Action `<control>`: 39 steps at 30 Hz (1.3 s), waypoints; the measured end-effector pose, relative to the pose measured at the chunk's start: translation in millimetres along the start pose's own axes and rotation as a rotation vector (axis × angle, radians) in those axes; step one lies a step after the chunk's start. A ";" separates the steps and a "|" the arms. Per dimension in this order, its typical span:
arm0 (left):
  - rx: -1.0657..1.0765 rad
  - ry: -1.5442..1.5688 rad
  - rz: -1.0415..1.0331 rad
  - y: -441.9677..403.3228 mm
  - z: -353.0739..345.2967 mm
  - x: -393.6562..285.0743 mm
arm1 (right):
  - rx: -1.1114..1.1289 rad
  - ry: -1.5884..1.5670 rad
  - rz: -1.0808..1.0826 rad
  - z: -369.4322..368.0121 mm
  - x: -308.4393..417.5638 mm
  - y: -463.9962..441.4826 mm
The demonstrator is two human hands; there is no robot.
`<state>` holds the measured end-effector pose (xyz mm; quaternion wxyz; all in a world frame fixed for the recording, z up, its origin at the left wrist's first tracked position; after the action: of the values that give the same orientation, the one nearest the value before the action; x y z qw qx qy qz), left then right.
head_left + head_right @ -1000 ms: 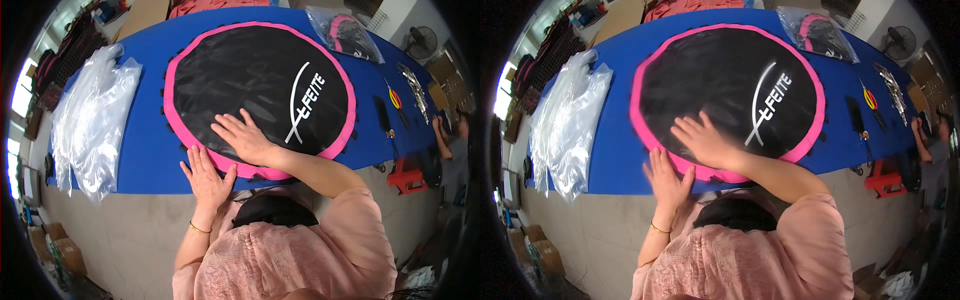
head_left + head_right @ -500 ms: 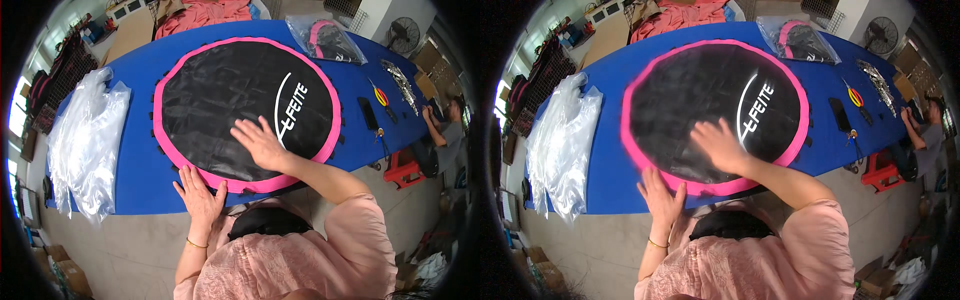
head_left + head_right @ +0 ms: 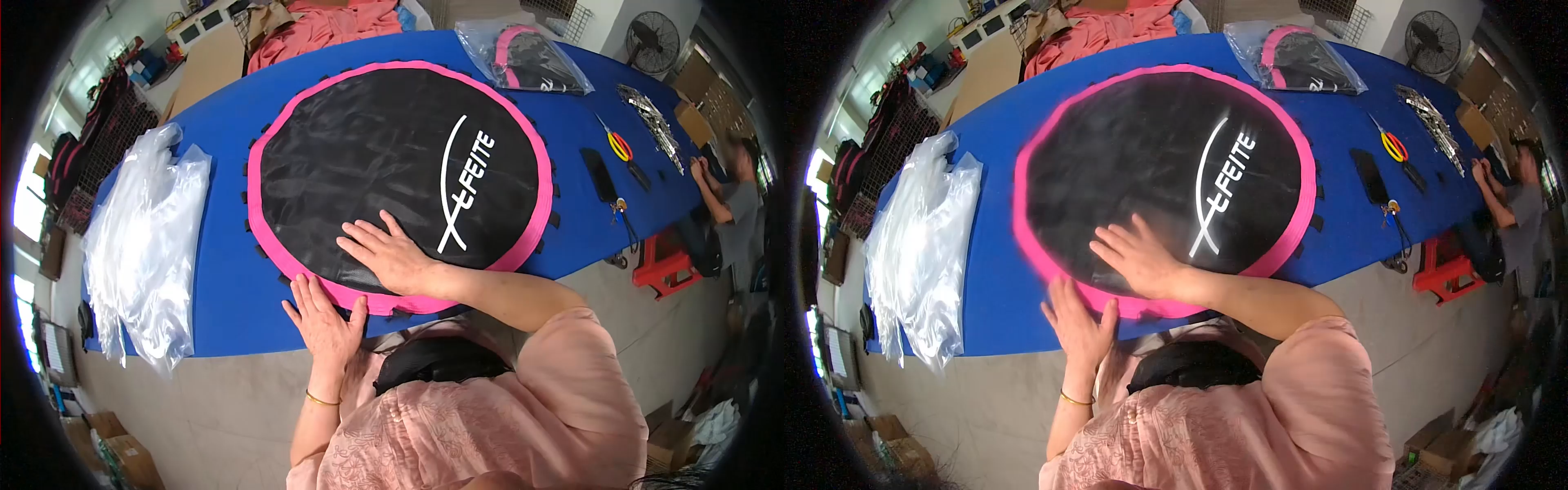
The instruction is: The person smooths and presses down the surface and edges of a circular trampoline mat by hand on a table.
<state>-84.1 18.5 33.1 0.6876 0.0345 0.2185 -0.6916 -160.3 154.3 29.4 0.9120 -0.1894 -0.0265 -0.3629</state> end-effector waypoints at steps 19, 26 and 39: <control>0.028 -0.025 0.010 1.7 -6.7 6.1 | -0.158 0.362 -0.467 71.7 -171.5 80.3; 0.015 -0.032 0.018 0.6 -4.1 5.0 | -0.172 0.501 -0.763 95.1 -243.8 134.0; 0.016 -0.022 0.020 0.8 -3.6 3.9 | -0.125 0.394 -0.615 53.6 -157.9 80.8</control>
<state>-84.5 16.1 28.3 0.6963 0.0346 0.2052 -0.6869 -217.3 330.6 23.4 0.7346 -0.1544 0.1159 -0.6504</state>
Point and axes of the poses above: each hand's wrist, its own y-axis away from the middle knuckle, its own z-axis out of the back of the hand, x = y × z, the point moved 9 cm from there along -y, towards the middle knuckle, and after that the axes turned 4 degrees about y, right-handed, at the moved point
